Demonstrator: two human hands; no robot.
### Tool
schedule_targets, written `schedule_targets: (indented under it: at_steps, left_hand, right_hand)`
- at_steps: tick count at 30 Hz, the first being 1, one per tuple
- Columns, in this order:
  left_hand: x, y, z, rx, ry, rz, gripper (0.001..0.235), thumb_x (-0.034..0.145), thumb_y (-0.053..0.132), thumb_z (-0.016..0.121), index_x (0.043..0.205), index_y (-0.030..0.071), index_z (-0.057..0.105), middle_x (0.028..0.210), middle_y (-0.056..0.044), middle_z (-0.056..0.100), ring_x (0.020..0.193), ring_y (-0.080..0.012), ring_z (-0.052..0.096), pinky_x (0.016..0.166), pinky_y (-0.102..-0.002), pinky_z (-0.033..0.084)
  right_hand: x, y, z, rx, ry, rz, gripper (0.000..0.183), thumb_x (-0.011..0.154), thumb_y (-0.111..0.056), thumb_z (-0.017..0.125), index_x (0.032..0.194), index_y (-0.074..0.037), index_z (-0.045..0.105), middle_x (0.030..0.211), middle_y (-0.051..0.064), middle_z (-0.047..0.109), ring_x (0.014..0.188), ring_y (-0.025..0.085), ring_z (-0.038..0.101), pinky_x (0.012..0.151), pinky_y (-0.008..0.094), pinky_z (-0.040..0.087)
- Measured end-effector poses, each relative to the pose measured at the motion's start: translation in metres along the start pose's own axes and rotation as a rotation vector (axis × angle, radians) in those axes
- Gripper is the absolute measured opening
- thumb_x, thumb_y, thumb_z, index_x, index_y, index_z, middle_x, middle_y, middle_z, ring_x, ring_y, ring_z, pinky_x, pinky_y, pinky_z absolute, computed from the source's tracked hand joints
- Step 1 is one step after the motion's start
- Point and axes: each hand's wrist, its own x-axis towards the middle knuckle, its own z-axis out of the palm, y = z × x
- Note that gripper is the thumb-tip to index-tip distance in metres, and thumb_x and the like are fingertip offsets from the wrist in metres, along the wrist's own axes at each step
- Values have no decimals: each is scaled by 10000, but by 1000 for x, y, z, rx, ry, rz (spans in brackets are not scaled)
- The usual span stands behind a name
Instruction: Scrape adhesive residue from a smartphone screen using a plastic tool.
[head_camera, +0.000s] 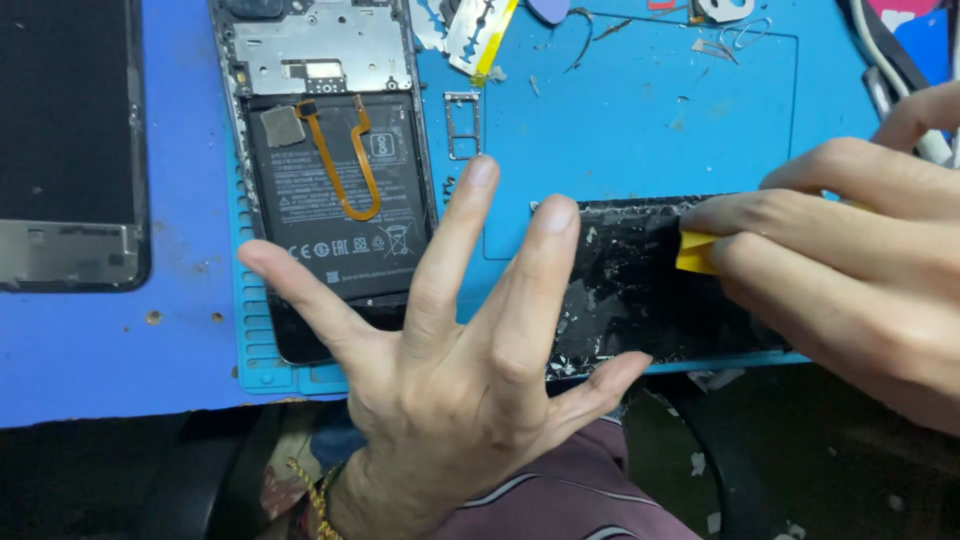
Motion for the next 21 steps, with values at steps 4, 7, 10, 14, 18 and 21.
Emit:
schedule_targets:
  at_steps: [4, 7, 10, 14, 18, 21]
  left_hand:
    - [0, 1, -1, 25, -28, 3, 856, 1053, 759, 798, 1422, 77, 433, 1449, 69, 653, 1419, -350, 734, 979, -1004, 43]
    - [-3, -3, 1, 9, 3, 0, 963, 1017, 835, 874, 1457, 98, 435, 1329, 69, 802, 1425, -344, 678, 982, -992, 30]
    - [-4, -3, -1, -19, 0, 22, 1079, 985, 862, 981, 1495, 104, 407, 1274, 80, 874, 1458, -334, 671, 1001, -976, 9]
    - [-5, -3, 2, 36, -31, 23, 1019, 1029, 864, 939, 1484, 109, 428, 1331, 89, 809, 1447, -321, 664, 963, -986, 42]
    - [-1, -3, -4, 11, -57, 11, 1124, 943, 878, 1038, 1482, 112, 417, 1357, 73, 802, 1461, -313, 629, 979, -991, 40]
    - [-2, -2, -1, 9, -52, 3, 1104, 943, 876, 1015, 1472, 109, 422, 1301, 95, 816, 1450, -314, 643, 962, -990, 18]
  right_hand:
    - [-2, 0, -3, -6, 0, 7, 176, 1076, -198, 549, 951, -132, 652, 1241, -96, 761, 912, 236, 680, 855, 542, 410]
    - [7, -1, 0, -7, -1, -8, 177, 1078, -201, 544, 957, -133, 653, 1244, -97, 761, 917, 237, 683, 854, 543, 411]
    - [4, 0, 4, 0, 5, -6, 178, 1081, -205, 538, 964, -135, 653, 1247, -99, 762, 921, 237, 686, 853, 544, 412]
    - [-8, 9, 12, 70, -44, 9, 135, 1004, -188, 635, 1047, -70, 685, 1249, 6, 762, 896, 276, 652, 814, 461, 500]
    - [-2, 9, 8, 77, -33, -7, 156, 1004, -207, 621, 1048, -73, 687, 1265, 0, 761, 913, 273, 657, 831, 474, 479]
    - [6, 8, 5, 35, -11, -34, 191, 1053, -247, 538, 998, -121, 671, 1289, -76, 759, 954, 243, 685, 881, 547, 389]
